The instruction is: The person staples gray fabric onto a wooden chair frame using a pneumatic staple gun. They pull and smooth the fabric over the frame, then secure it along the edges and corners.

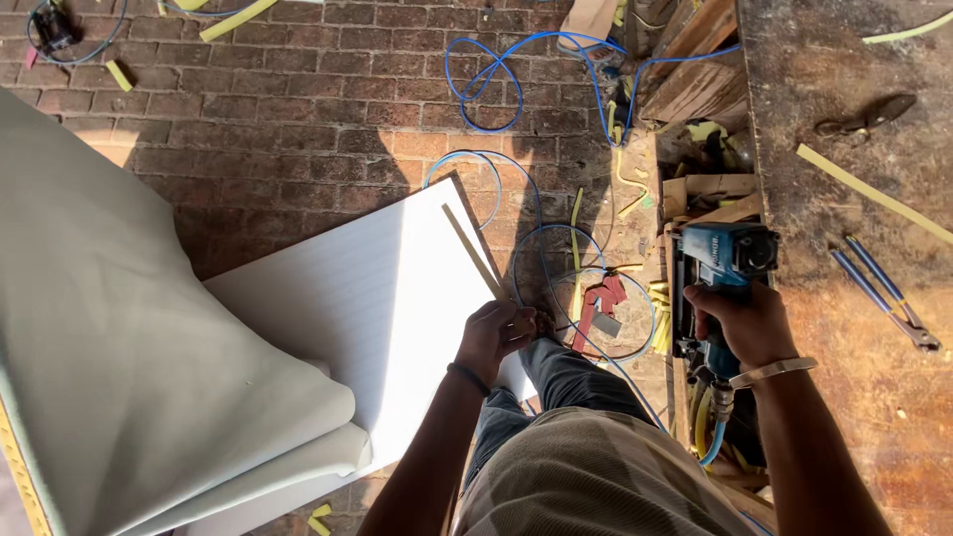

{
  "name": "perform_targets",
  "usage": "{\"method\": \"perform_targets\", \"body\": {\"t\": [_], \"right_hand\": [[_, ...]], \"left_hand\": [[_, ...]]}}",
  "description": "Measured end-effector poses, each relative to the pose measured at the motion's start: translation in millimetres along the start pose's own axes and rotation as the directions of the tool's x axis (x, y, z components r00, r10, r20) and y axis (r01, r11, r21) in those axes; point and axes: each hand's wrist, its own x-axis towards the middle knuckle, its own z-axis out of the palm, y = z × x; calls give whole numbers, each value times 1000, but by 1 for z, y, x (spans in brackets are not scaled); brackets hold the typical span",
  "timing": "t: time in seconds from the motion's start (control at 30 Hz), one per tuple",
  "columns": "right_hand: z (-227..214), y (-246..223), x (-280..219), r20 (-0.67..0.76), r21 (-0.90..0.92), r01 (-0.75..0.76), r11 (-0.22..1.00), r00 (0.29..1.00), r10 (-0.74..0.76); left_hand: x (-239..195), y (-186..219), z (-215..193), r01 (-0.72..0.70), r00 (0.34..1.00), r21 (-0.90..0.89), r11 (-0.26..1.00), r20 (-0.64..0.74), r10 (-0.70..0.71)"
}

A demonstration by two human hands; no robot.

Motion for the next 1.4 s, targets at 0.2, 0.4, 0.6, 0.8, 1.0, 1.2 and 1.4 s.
{"method": "perform_targets", "body": {"t": [0.2, 0.4, 0.6, 0.8, 1.0, 1.2, 1.4], "right_hand": [[-100, 75, -7, -244, 365, -87, 927, 952, 185], [-209, 160, 33, -222, 450, -43, 892, 962, 158], [-284, 242, 78, -249, 318, -147, 937, 940, 233], [-300, 288, 74, -311, 44, -320, 946, 896, 317], [-287, 316, 54, -13, -113, -396, 911, 918, 397], [-254, 318, 79, -166, -459, -337, 822, 942, 293], [-280, 308, 132, -201, -753, -376, 539, 913, 356]], "left_hand": [[6, -6, 74, 10, 997, 390, 921, 66, -39], [40, -49, 137, -36, 990, 574, 818, 135, -51], [81, -129, 237, -42, 980, 714, 699, 166, -111], [103, -189, 307, 19, 956, 776, 630, 172, -240], [125, -215, 339, 51, 949, 888, 456, 100, -300], [138, -240, 377, -43, 970, 950, 308, 113, -213], [145, -241, 398, -318, 937, 861, 397, 348, -3]]}}
